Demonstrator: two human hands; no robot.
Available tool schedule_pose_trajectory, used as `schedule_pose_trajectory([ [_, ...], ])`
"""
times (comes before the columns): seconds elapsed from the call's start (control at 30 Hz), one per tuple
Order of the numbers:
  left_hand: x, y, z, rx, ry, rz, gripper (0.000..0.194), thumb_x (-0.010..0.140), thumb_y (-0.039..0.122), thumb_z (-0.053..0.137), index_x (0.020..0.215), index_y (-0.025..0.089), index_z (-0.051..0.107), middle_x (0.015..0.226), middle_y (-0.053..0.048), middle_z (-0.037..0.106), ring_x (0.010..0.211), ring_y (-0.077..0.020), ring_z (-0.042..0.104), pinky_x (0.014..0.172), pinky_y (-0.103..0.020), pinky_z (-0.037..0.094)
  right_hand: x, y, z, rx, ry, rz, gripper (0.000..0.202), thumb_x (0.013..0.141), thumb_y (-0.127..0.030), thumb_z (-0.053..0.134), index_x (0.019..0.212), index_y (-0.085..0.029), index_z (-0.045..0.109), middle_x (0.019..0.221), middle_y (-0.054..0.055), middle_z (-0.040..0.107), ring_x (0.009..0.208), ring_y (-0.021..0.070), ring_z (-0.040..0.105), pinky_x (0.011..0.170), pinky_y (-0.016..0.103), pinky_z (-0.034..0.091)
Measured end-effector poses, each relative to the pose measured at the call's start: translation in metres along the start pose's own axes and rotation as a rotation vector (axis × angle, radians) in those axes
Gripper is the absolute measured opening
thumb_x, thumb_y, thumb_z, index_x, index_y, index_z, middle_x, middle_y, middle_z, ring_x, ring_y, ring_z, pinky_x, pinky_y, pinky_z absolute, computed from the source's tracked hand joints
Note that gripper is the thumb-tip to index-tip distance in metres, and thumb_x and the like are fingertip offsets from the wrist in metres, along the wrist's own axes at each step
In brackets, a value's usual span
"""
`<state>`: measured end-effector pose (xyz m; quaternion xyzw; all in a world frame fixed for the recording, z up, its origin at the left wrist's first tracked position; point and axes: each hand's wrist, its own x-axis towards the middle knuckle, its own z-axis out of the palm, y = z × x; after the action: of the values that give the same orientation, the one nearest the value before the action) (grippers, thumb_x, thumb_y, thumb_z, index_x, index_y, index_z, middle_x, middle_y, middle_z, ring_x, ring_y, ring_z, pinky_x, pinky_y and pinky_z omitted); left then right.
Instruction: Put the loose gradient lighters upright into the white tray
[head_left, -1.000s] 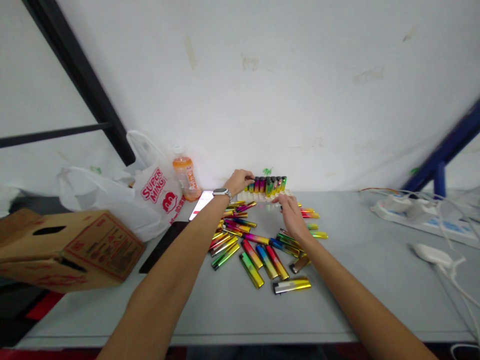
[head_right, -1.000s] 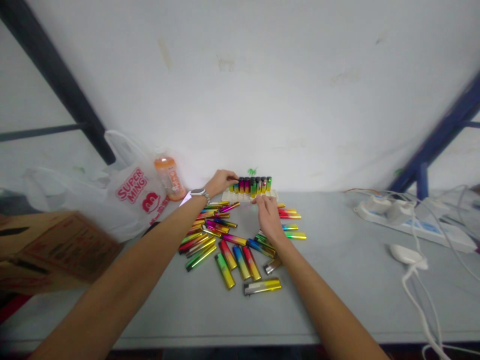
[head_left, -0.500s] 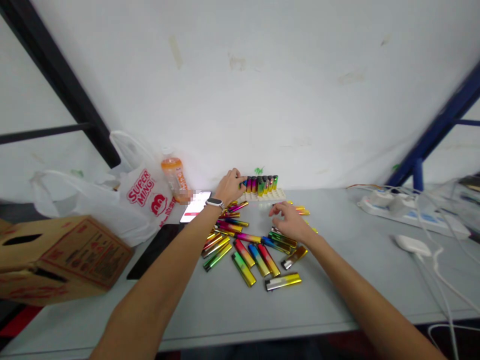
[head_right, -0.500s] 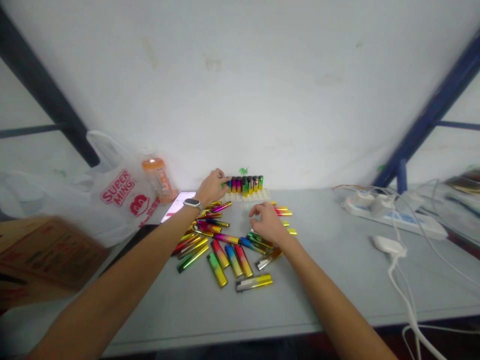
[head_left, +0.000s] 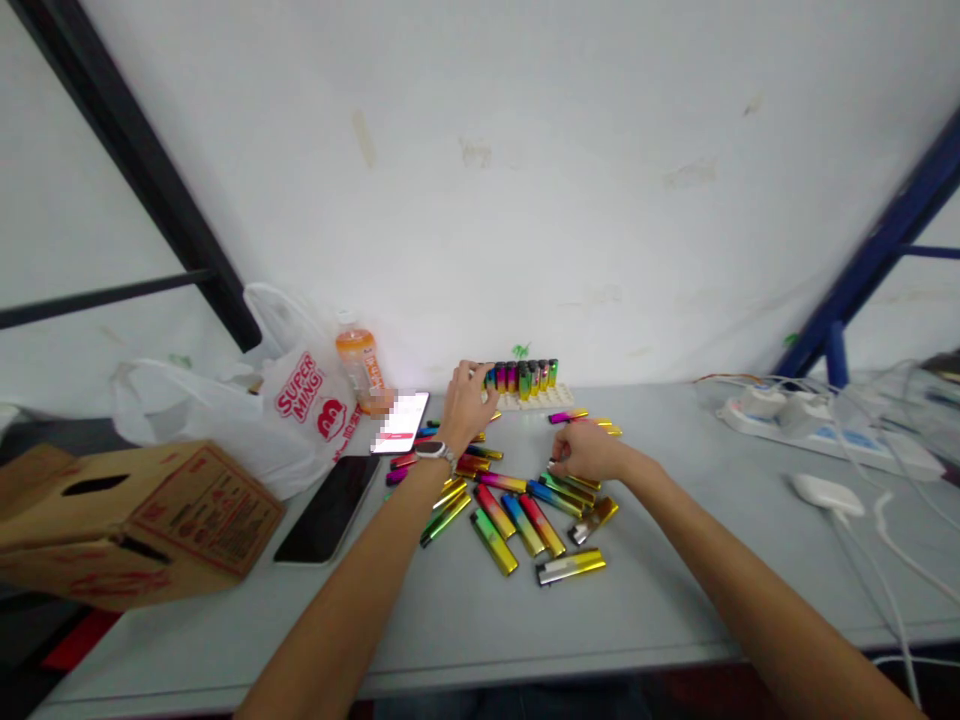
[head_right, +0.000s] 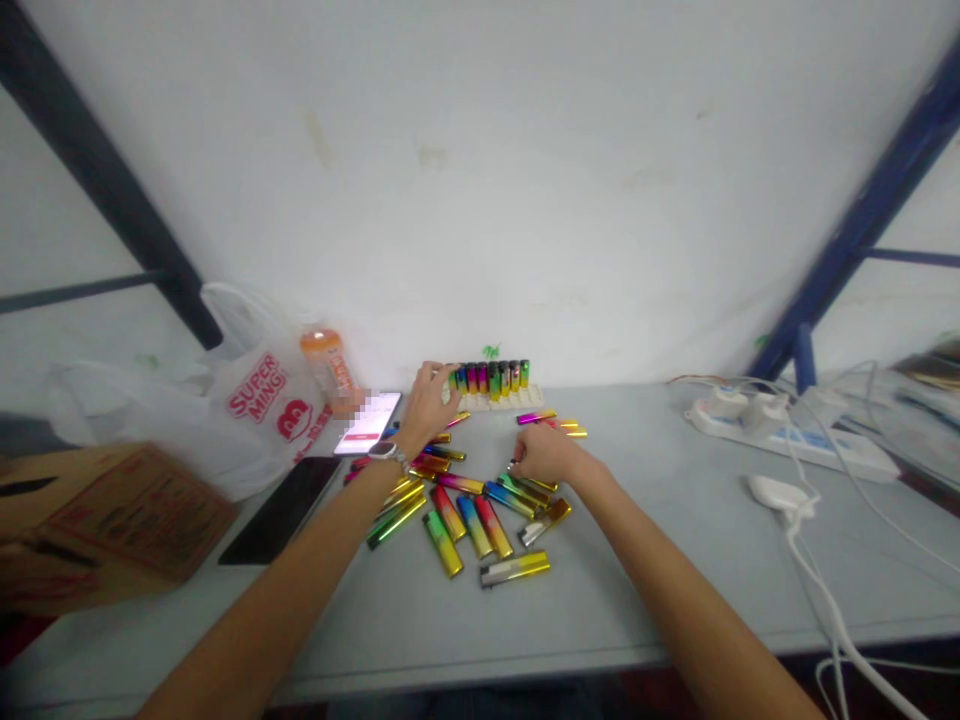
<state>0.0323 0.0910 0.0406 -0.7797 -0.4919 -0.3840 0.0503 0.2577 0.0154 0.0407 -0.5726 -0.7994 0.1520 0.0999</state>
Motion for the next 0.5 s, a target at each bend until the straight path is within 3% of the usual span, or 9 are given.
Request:
schedule_pose_trajectory([
  [0.1,-0.024,0.017,-0.004,-0.14,0.046,-0.009,0.027,0.087,0.016,0.052,0.11,0.018,0.065,0.109,-0.01,0.055,0.109,-0.0244,0.054,0.103,-0.042,0.046,0.011,-0.004,0.004,0.004,0.016,0.003,0.012,0.066,-0.03,0.076,0.073,-0.021,0.074,0.075,0.006,0.072,0.067,0.0201,0.062,0.059,0.029,0.039],
  [0.23,-0.046,0.028,-0.009,-0.286,0.065,-0.071,0.019,0.088,0.015,0.051,0.1,0.02,0.065,0.104,-0.008,0.057,0.105,-0.0218,0.058,0.098,-0.039,0.049,0.027,-0.01,0.008,0.02,0.09,-0.07,0.011,0.07,-0.03,0.074,0.072,-0.02,0.072,0.077,0.006,0.072,0.07,0.0191,0.061,0.063,0.028,0.04],
  [0.5,-0.058,0.032,-0.018,-0.375,0.068,-0.07,0.016,0.089,0.014,0.051,0.095,0.019,0.065,0.099,-0.006,0.059,0.1,-0.0192,0.06,0.094,-0.036,0.051,0.052,-0.018,0.018,0.351,0.238,-0.242,0.012,0.076,-0.025,0.07,0.079,-0.017,0.062,0.073,0.003,0.066,0.067,0.015,0.059,0.065,0.027,0.044],
])
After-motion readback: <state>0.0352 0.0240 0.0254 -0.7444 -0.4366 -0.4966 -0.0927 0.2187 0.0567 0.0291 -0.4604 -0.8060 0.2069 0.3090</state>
